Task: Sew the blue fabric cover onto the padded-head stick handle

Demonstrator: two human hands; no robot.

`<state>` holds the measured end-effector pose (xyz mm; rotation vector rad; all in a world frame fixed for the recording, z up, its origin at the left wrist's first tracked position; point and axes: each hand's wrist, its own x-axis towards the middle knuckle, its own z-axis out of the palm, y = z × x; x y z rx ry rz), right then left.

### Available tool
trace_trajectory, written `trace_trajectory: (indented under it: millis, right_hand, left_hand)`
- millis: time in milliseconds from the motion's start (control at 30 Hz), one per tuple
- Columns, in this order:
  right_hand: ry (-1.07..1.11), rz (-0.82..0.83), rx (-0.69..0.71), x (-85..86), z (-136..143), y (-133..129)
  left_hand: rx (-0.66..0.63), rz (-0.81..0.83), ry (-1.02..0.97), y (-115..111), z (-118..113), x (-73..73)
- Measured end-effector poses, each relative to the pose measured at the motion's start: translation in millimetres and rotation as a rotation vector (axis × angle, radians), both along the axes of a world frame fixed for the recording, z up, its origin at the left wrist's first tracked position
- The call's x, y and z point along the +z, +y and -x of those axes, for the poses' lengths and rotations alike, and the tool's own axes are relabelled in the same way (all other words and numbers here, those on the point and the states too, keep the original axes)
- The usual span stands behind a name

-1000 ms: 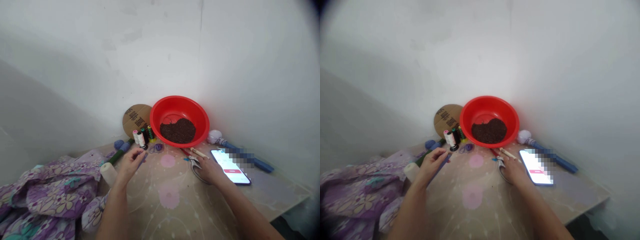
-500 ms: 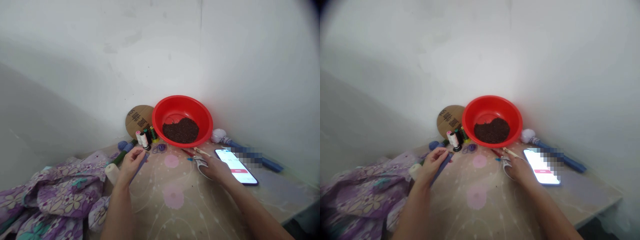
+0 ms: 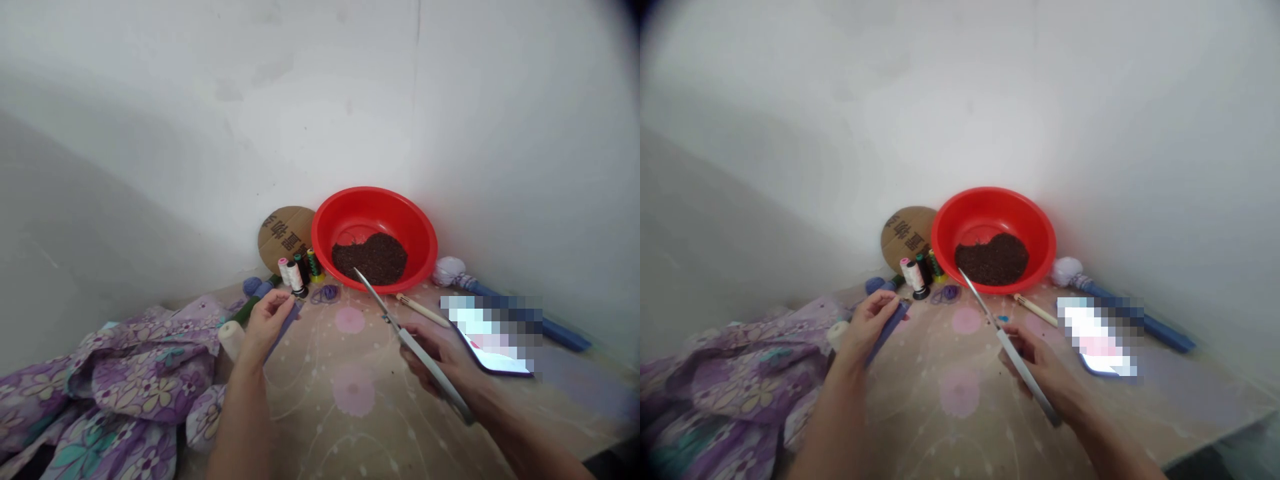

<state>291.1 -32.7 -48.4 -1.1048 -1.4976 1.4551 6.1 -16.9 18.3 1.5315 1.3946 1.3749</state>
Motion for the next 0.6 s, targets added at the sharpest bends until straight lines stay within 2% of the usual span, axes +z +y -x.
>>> trace_trajectory:
  millis: [67,133,200,300,433,600]
  right_hand:
    - [0.232,0.167,0.14,-2.5,17,-9]
    - [0.396,0.228,0.288,-5.6,32,-19]
    - [0.484,0.284,0.407,-9.2,44,-26]
    - [0.544,0.358,0.513,-15.2,57,-32]
    - [0.576,0.519,0.544,-19.7,69,-32]
    - [0.596,0.533,0.508,-19.6,74,-30]
  left_hand:
    - [-0.005,-0.011,-0.005,0,1,-0.7]
    - [-0.003,-0.012,-0.018,-1,2,-1.3]
    - [-0.003,-0.011,-0.041,-1,3,-2.0]
    - [-0.011,-0.04,-0.067,0,5,-3.3]
    - [0.009,-0.093,-0.078,0,7,-4.9]
    - [-0.001,-0.08,-0.092,1,8,-4.9]
